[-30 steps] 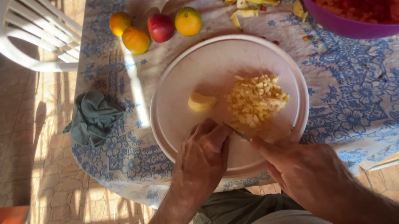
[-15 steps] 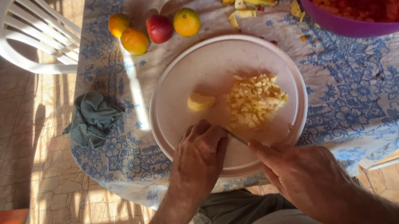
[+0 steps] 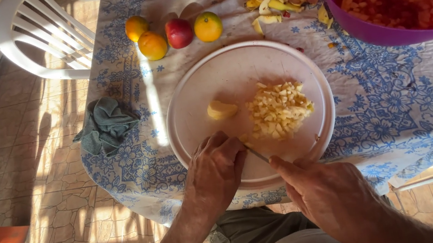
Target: The person dices a peeled banana on a white plate and transfers the pieces into a purple bowl. Then, the person peels a red apple with a knife over the plate, removing the skin in strips.
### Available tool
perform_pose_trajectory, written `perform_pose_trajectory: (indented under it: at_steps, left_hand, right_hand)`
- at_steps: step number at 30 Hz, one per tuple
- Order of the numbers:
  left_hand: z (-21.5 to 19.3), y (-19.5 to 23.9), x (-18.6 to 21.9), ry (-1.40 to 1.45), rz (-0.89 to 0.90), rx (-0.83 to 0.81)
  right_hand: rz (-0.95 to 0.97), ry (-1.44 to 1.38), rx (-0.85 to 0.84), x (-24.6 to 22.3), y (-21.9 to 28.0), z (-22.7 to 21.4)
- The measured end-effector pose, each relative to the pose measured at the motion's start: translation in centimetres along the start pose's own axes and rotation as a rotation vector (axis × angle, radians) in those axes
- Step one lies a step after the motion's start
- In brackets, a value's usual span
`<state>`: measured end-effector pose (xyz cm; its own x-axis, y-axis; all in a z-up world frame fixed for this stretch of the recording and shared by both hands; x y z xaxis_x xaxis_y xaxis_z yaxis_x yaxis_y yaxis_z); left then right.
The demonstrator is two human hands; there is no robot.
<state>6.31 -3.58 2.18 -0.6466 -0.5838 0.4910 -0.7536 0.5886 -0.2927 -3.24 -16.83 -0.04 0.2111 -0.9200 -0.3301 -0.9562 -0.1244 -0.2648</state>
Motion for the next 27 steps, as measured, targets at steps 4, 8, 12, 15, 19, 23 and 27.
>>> perform_pose_trajectory:
  at_steps: [4,8,12,15,19,23,27]
  left_hand:
    - [0.0,0.2,-0.1,-0.013,0.003,0.006]
    - [-0.4,0.3,-0.3,-0.018,0.011,0.035]
    - [-0.5,0.8,-0.4,-0.031,-0.009,0.043]
    - [-0.7,1.1,-0.7,-0.047,-0.01,0.047]
    - [-0.7,1.3,-0.8,-0.053,-0.026,0.04]
    - [-1.4,1.3,-0.5,-0.011,-0.007,0.034]
    - [-2.5,0.6,-0.6,-0.002,-0.012,0.027]
  right_hand:
    - [-0.042,-0.027,0.029,-0.6,0.1,-0.2]
    - [-0.056,-0.044,0.032,-0.9,0.1,-0.1]
    - [-0.034,-0.031,-0.005,-0.8,0.3,1.0]
    - [-0.048,-0.067,0.026,-1.4,0.0,-0.3]
    - [-0.044,0.001,-0.042,-1.3,0.0,0.9]
    - [-0.025,-0.037,-0.007,-1.4,-0.2,0.2]
    - [-0.023,-0.12,0.08,-2.7,-0.3,-1.5]
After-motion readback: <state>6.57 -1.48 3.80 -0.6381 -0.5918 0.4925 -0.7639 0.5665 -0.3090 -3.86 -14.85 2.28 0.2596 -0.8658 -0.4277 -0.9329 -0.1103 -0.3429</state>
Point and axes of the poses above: each hand's wrist, its own y-axis away from the middle knuckle, its own z-axis out of the palm, x = y × z, the point moved 9 cm from there along -y, towards the middle knuckle
